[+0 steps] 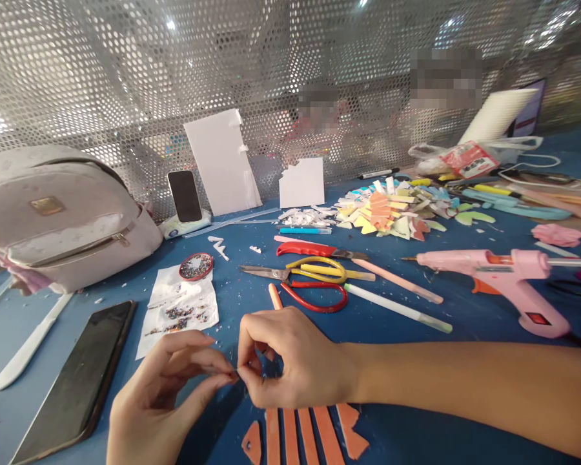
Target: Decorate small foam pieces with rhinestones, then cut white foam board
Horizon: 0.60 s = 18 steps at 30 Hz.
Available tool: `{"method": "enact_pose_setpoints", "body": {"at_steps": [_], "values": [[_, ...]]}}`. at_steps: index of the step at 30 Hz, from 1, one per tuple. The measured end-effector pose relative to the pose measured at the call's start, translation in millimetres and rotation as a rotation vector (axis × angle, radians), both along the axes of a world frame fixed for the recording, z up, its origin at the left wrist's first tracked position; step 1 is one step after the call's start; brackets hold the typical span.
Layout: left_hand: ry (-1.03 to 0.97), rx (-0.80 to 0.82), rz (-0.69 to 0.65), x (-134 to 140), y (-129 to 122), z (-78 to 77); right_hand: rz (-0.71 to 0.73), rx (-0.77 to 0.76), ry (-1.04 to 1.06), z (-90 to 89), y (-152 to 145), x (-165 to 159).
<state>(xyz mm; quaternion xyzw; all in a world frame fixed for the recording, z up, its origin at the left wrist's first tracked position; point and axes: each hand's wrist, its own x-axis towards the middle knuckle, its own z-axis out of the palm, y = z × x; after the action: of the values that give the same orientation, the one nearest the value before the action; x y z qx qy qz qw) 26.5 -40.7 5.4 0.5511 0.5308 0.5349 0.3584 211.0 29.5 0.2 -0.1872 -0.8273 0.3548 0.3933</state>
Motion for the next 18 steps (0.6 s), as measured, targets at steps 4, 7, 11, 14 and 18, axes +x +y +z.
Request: {"method": "enact_pose_setpoints", "body": {"at_steps": [4,7,11,14,18], "values": [[-0.024,-0.010,0.001,-0.3,0.1,-0.6,-0.003,0.000,-0.008,-0.3,0.1,0.2],[-0.039,-0.016,-0.003,-0.5,0.4,-0.8,0.003,0.009,-0.018,-0.8,0.2,0.6],[-0.048,-0.028,-0.013,-0.6,0.6,-1.1,-0.001,0.005,0.004,-0.9,0.3,0.5],[-0.062,-0.036,-0.016,0.0,0.6,-1.5,0.005,0.004,0.015,-0.6,0.4,0.4],[-0.062,-0.016,-0.029,2.8,0.1,-1.3,0.012,0.000,0.015,-0.6,0.7,0.3]]}}
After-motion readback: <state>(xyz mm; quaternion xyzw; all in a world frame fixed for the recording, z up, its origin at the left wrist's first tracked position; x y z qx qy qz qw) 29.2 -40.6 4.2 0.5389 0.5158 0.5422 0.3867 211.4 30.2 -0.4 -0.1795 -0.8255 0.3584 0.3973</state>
